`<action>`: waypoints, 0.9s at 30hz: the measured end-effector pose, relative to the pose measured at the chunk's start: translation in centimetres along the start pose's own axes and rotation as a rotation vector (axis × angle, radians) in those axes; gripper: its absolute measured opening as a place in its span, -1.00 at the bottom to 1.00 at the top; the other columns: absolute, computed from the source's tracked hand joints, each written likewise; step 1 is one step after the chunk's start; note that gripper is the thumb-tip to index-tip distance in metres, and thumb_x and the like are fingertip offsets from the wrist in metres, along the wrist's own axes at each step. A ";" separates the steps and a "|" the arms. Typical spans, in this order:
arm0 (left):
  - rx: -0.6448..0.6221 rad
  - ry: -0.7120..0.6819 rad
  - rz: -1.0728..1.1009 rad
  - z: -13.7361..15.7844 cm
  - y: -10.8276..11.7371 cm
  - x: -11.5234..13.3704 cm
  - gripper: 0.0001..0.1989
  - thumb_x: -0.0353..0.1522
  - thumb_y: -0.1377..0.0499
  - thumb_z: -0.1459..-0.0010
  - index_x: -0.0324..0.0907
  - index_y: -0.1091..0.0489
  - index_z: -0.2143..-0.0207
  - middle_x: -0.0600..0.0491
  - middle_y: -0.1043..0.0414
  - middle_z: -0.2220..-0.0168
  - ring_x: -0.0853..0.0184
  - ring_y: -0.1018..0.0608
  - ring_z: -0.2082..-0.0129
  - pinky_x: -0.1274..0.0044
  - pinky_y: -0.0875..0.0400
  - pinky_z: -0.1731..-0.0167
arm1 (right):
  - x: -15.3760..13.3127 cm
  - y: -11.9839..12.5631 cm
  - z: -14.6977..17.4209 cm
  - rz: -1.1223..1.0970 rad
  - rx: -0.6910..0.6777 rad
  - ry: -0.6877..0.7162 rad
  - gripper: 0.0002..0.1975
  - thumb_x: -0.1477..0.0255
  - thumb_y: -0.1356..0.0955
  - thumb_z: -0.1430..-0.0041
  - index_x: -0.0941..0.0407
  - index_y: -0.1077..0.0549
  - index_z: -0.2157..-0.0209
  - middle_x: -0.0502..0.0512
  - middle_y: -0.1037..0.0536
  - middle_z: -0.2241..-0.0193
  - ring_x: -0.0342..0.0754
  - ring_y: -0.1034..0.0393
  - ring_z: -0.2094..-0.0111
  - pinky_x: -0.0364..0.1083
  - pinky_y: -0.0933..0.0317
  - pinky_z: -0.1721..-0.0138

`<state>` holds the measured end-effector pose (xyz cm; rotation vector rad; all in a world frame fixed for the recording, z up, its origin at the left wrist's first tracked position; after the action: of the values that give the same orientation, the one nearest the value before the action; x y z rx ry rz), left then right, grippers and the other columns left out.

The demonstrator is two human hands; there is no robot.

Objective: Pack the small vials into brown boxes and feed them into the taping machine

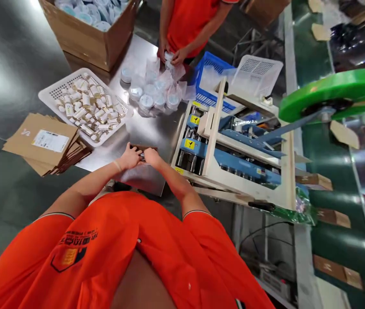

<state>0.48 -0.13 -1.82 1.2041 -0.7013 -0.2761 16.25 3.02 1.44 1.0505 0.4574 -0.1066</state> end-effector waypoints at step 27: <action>0.302 0.411 1.390 -1.1 -3.6 -5.0 0.02 -0.04 -0.62 0.37 -0.29 -0.49 -0.15 -0.16 -0.66 0.03 0.02 -0.62 -0.06 0.22 -0.55 -0.15 | 7.5 -2.3 0.4 0.148 0.054 0.273 -0.81 0.47 -0.40 -0.48 0.18 -0.65 -0.02 0.32 -0.63 -0.01 0.20 -0.51 -0.12 0.11 -0.39 -0.24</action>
<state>-2.00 2.17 -7.10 0.7624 -1.0633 1.2261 22.46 2.54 -3.33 1.1539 0.6240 0.1595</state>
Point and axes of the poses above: each hand's wrist, its own z-axis away from the middle knuckle, its own y-axis out of the back of the hand, x = y × z, the point moved 1 cm from there along -z, towards the middle knuckle
